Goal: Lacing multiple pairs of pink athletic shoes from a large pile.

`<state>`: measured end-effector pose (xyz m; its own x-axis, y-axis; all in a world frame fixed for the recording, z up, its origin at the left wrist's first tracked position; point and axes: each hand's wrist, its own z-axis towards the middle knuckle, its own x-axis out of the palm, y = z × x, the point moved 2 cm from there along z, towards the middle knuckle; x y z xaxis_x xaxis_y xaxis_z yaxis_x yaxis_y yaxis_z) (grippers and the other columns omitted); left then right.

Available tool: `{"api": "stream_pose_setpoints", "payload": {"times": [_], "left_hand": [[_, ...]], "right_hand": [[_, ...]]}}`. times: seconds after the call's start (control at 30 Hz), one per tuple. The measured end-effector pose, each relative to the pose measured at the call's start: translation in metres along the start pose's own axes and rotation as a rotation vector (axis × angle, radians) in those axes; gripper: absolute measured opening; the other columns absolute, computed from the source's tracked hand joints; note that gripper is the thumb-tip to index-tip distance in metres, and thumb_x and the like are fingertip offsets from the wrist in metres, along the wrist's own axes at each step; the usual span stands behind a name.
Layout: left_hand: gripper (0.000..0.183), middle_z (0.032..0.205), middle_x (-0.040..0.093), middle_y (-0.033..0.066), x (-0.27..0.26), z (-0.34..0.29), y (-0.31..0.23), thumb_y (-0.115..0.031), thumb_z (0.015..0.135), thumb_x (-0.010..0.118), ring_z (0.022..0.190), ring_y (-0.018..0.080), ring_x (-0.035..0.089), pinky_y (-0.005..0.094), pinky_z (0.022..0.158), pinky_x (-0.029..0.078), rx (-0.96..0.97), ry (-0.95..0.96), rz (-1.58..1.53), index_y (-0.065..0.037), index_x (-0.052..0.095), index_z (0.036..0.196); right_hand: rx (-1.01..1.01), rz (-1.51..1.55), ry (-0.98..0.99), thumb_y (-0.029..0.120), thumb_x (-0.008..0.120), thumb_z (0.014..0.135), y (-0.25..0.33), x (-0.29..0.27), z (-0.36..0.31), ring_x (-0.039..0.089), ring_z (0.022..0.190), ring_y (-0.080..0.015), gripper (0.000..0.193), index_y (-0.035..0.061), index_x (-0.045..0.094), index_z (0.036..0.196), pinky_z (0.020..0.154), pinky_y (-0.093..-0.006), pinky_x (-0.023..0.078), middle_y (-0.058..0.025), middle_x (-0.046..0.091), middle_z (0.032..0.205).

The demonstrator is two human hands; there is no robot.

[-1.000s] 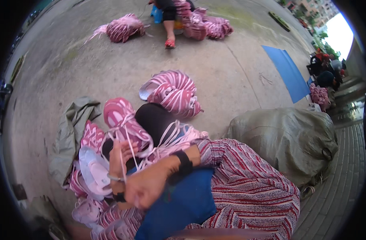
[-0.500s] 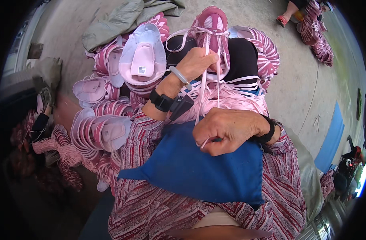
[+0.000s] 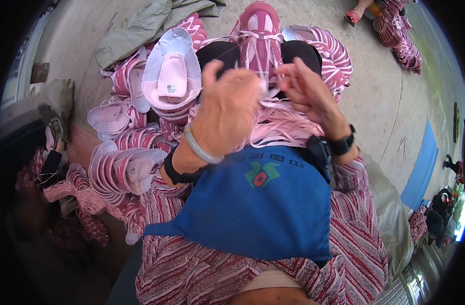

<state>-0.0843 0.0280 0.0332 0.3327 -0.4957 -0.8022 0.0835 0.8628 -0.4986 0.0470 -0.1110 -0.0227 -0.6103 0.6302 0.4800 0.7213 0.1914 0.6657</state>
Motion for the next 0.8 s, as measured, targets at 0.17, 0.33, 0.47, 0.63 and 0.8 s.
{"api": "stream_pose_setpoints", "payload": {"times": [0.17, 0.33, 0.47, 0.63, 0.8], "left_hand": [[0.013, 0.057, 0.055, 0.0050, 0.020, -0.005, -0.025, -0.014, 0.090, 0.048, 0.061, 0.0271, 0.054, 0.0371, 0.061, 0.041, -0.169, 0.452, -0.647, -0.005, 0.054, 0.083], [0.028, 0.092, 0.065, 0.0067, 0.035, -0.028, 0.001, -0.019, 0.097, 0.044, 0.087, 0.0119, 0.060, 0.0237, 0.080, 0.045, -0.403, 0.540, -1.069, 0.001, 0.056, 0.112], [0.035, 0.104, 0.063, 0.0127, 0.031, -0.010, 0.047, -0.024, 0.098, 0.044, 0.091, 0.0160, 0.061, 0.0264, 0.086, 0.045, -0.426, 0.211, -0.994, 0.004, 0.054, 0.117], [0.052, 0.101, 0.064, 0.0209, 0.082, 0.036, 0.049, -0.039, 0.096, 0.043, 0.095, 0.0263, 0.063, 0.0334, 0.082, 0.050, -0.830, 0.207, -1.758, 0.008, 0.047, 0.117], [0.037, 0.053, 0.043, -0.0034, 0.068, 0.019, 0.031, -0.030, 0.098, 0.041, 0.041, 0.0058, 0.038, 0.0212, 0.041, 0.033, -0.705, 0.203, -1.650, 0.004, 0.056, 0.104]], "right_hand": [[0.033, 0.422, 0.290, 0.036, 0.048, 0.096, -0.008, 0.020, 0.046, 0.033, 0.044, -0.0052, 0.037, 0.0032, 0.052, 0.113, 0.037, -0.0190, 0.026, -0.0001, 0.053, 0.071], [-0.337, -0.390, 0.067, 0.026, 0.048, 0.095, 0.011, 0.016, 0.008, 0.039, 0.050, -0.0031, 0.030, 0.0011, 0.064, 0.091, 0.043, -0.0196, 0.031, 0.0050, 0.044, 0.059], [-0.339, -0.742, 0.751, 0.022, 0.046, 0.095, 0.025, 0.037, -0.064, 0.054, 0.054, -0.0119, 0.027, 0.0000, 0.062, 0.097, 0.050, -0.0257, 0.043, -0.0051, 0.056, 0.065], [-0.560, -0.744, 1.362, 0.013, 0.053, 0.085, 0.001, 0.106, -0.079, 0.055, 0.070, -0.0356, 0.013, 0.0008, 0.051, 0.080, 0.062, -0.0425, 0.043, -0.0175, 0.050, 0.070], [-0.447, -0.937, 1.272, 0.019, 0.059, 0.086, 0.017, 0.081, -0.074, 0.059, 0.074, -0.0320, 0.021, -0.0003, 0.056, 0.092, 0.064, -0.0380, 0.046, -0.0153, 0.056, 0.076]]}}
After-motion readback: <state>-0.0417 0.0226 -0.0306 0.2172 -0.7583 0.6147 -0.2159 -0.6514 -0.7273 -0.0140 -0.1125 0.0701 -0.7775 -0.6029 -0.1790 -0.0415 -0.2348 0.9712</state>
